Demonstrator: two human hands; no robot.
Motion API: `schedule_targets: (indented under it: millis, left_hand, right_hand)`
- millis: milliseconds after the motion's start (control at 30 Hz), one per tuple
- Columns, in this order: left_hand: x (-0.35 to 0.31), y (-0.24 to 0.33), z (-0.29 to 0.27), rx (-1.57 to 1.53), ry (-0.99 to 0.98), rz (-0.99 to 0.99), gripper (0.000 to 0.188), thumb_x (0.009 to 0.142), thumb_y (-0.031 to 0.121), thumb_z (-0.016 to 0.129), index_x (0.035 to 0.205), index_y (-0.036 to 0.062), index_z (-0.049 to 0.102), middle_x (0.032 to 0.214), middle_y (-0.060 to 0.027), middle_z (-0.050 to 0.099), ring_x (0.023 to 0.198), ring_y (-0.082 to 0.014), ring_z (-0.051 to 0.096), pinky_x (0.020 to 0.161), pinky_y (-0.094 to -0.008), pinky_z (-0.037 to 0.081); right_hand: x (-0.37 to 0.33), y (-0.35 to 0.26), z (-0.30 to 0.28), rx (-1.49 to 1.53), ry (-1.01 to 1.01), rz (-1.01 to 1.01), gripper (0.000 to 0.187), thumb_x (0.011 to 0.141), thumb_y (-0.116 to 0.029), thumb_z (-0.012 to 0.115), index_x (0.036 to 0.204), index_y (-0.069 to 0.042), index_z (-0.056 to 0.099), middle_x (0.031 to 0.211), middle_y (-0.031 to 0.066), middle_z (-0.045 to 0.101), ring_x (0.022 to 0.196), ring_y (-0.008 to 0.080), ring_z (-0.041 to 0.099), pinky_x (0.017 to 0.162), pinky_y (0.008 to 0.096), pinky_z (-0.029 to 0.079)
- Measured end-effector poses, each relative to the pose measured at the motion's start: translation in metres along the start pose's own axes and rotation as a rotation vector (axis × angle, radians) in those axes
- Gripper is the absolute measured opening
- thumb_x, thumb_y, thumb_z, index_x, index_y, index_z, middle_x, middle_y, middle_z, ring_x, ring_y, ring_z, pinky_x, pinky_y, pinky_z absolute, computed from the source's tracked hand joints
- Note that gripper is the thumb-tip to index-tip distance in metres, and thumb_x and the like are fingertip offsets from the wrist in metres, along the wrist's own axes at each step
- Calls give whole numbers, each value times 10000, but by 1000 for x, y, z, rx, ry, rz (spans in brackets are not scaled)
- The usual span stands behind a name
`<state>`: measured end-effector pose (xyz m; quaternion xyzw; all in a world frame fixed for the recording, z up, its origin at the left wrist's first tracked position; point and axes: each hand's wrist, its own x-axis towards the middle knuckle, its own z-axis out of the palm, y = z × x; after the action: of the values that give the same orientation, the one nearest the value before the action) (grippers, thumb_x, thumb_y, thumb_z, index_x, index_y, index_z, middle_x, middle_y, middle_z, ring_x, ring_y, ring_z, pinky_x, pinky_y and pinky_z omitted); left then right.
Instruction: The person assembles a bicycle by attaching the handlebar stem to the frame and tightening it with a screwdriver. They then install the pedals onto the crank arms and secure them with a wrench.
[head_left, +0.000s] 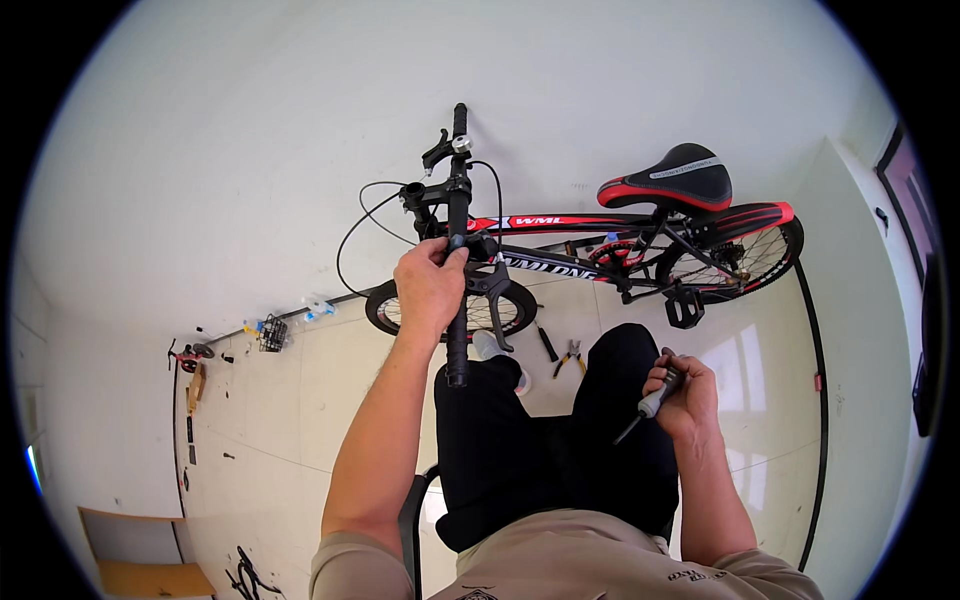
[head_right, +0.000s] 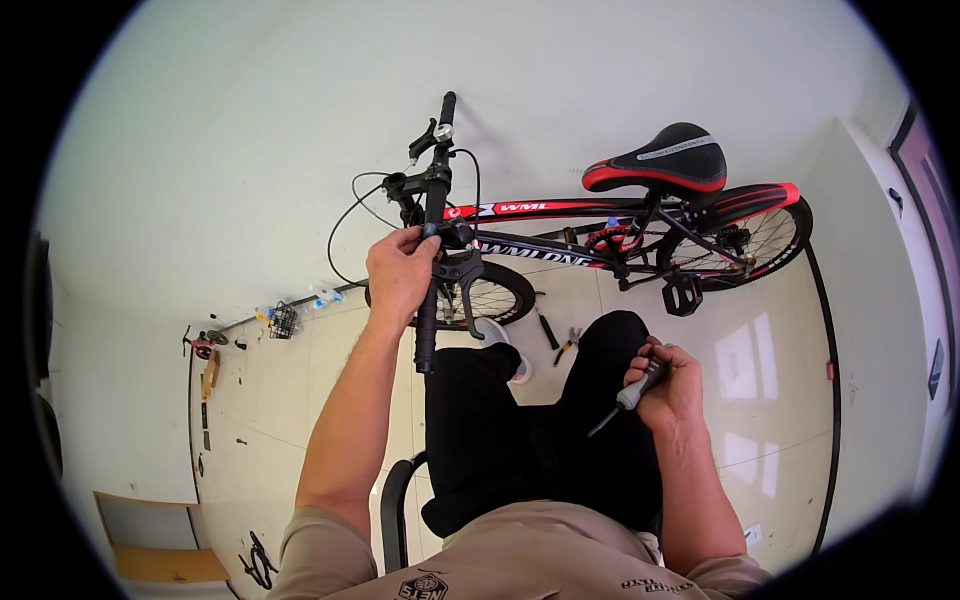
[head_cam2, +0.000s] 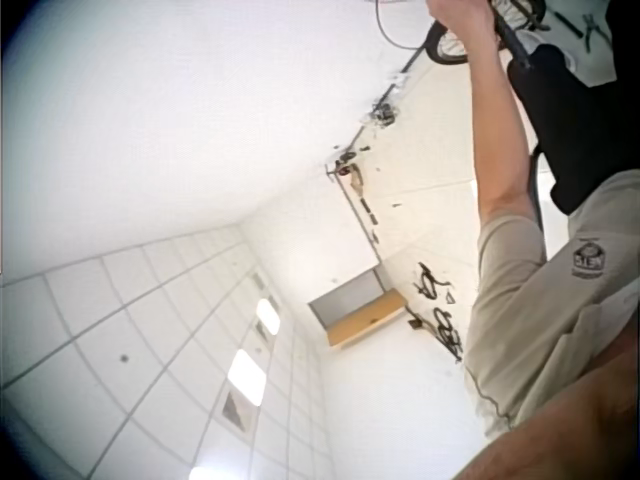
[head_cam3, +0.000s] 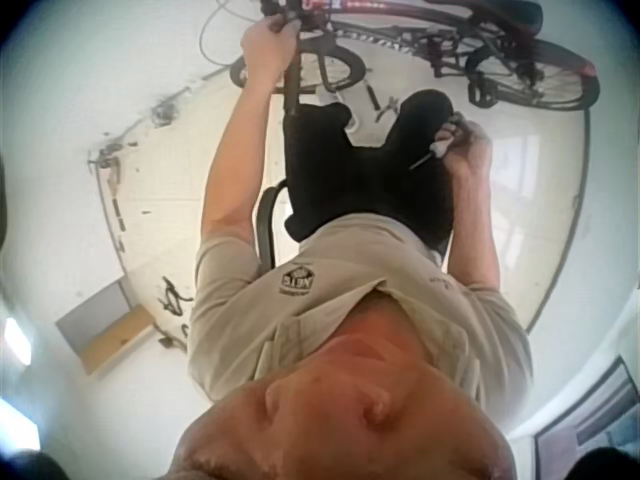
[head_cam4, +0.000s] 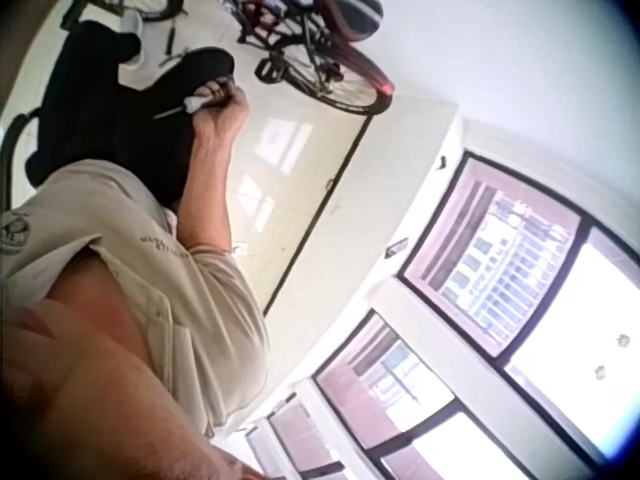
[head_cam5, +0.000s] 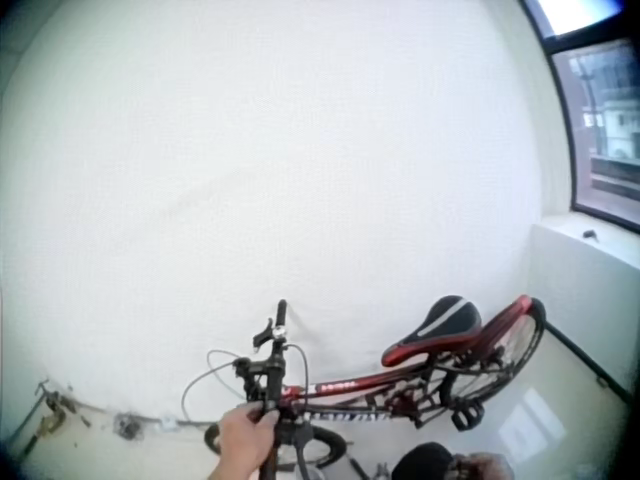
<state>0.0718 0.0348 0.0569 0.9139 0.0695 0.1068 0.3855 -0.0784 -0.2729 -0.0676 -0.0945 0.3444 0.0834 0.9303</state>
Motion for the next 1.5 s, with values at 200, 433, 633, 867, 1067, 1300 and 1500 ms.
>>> schedule_targets:
  millis: [200, 433, 633, 867, 1067, 1300, 1500]
  left_hand:
    - [0, -6, 6, -404, -26, -153, 382, 915, 59, 668, 1225, -142, 573, 978, -156, 708, 813, -174, 712, 734, -266, 551]
    - [0, 5, 6, -312, -34, -125, 378, 950, 158, 657, 1185, -132, 592, 946, -138, 697, 773, -166, 702, 668, -270, 536]
    - [9, -4, 8, -403, -56, -175, 344, 990, 212, 616, 1124, -104, 593, 904, -130, 681, 724, -178, 687, 608, -276, 536]
    - [12, -17, 2, -924, -206, -369, 281, 1052, 185, 473, 1163, -60, 555, 911, -178, 677, 761, -253, 680, 683, -346, 564]
    - [13, -31, 3, -1068, -321, -453, 370, 1075, 252, 373, 1183, -50, 557, 949, -176, 667, 851, -279, 650, 829, -385, 548]
    - [12, -26, 5, -1078, -288, -469, 387, 1080, 265, 358, 1180, -36, 580, 941, -162, 668, 865, -254, 647, 844, -400, 538]
    - [3, -13, 2, -965, -285, -490, 409, 1070, 361, 421, 1164, 2, 593, 902, -142, 691, 805, -211, 653, 730, -339, 516]
  right_hand:
    - [-1, 0, 1, 21, -19, 3, 178, 878, -59, 522, 1048, -10, 540, 867, 72, 566, 692, 178, 523, 609, 308, 476]
    - [1, 0, -1, 14, -19, -2, 176, 873, -53, 530, 1045, -16, 541, 853, 69, 573, 695, 177, 526, 609, 310, 474]
    - [1, 0, -2, 2, -9, -4, 177, 868, -49, 541, 1044, -28, 546, 851, 61, 576, 700, 175, 531, 608, 305, 475]
    - [1, 2, 0, -12, 10, 9, 170, 859, -66, 522, 1023, -40, 556, 856, 42, 583, 684, 163, 531, 599, 298, 473]
    - [0, 1, -2, -1, -16, -2, 168, 877, -52, 540, 1043, -28, 544, 861, 60, 575, 700, 168, 527, 611, 304, 470]
    - [0, 0, 0, -3, -9, -10, 153, 879, -50, 527, 1030, -28, 539, 857, 62, 571, 695, 169, 520, 604, 298, 469]
    - [0, -2, 2, 4, 5, -43, 144, 890, -48, 512, 1028, -17, 540, 858, 70, 563, 696, 171, 521, 601, 303, 474]
